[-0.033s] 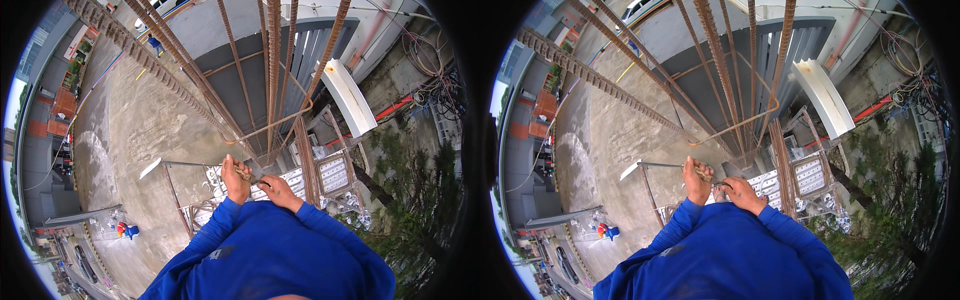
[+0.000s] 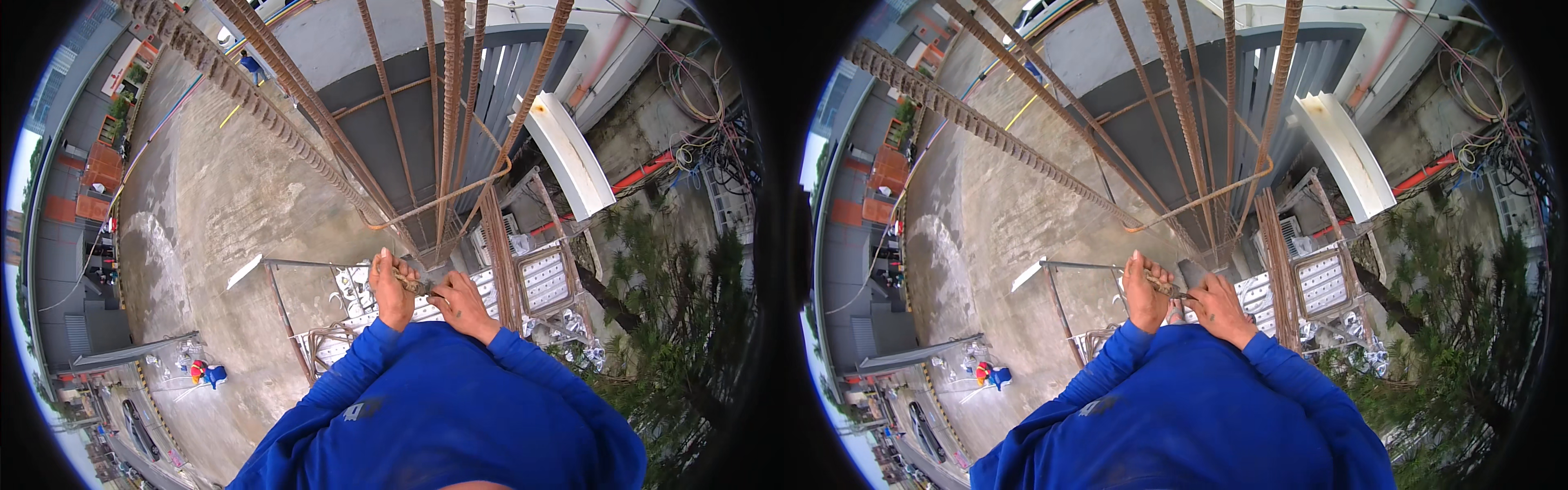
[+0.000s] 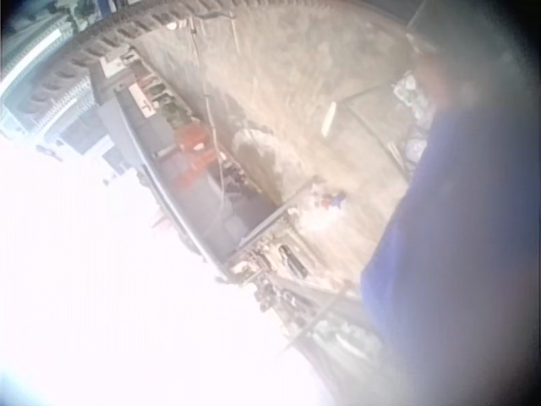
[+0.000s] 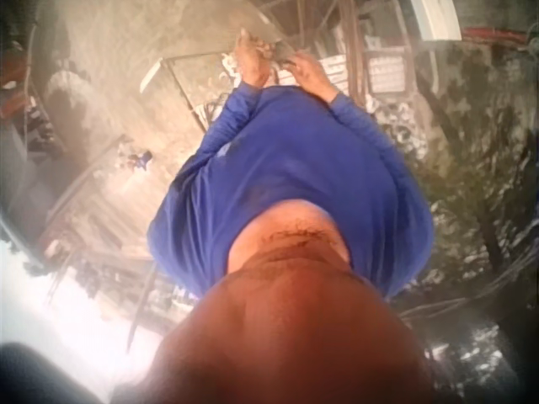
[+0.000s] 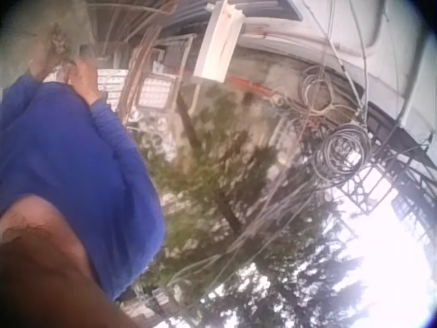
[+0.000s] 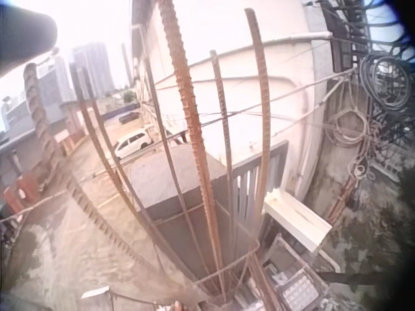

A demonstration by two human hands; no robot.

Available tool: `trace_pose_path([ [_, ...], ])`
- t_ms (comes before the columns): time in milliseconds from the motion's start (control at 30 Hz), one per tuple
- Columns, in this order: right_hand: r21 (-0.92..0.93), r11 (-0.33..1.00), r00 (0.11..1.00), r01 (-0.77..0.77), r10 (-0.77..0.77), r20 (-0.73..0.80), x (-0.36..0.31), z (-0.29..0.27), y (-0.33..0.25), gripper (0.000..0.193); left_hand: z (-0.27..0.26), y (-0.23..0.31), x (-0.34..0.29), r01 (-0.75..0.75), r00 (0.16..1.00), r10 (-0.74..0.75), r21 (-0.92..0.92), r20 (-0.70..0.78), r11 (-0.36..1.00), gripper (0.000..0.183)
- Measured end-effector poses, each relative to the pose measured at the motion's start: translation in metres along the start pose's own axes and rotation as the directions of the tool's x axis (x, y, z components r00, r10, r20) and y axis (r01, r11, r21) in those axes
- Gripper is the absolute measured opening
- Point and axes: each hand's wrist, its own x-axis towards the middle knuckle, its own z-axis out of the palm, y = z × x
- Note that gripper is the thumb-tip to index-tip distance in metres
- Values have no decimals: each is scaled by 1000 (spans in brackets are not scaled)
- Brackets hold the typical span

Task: The person is assembling a rebar cage on a construction site. They lift and position vertical rebar rods, then secure them by wrapping and twisting wire ties around the intersections using pliers. The person works on a metal scaffolding platform, occasionally adjusting their footing.

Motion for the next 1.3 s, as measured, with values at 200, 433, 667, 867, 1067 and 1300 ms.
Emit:
trace_pose_path([
  [200, -197, 972, 991, -131, 124, -46, -18, -4, -12, 11, -2, -17, -17, 32, 984, -38, 40, 174, 999, 27],
  [433, 69, 953, 939, -297, 304, -163, -53, -30, 10, 26, -8, 23, 10, -342, 940, 307, 470, 152, 814, 49],
  [667, 281, 756, 704, -591, 653, -279, -115, -33, 62, 27, 2, 56, 147, -447, 856, 497, 682, 140, 578, 57],
  [867, 111, 816, 768, -567, 572, -287, -168, -50, 86, 25, -27, 2, 175, -460, 818, 567, 698, 93, 550, 47],
  [1067, 650, 263, 388, -713, 920, 54, -227, -44, 83, 15, -42, -15, 167, -40, 997, 8, 394, 82, 918, 40],
  [1300, 844, 363, 382, -394, 900, -209, -220, -27, 74, 8, -49, -22, 174, 10, 991, -63, 406, 116, 914, 49],
])
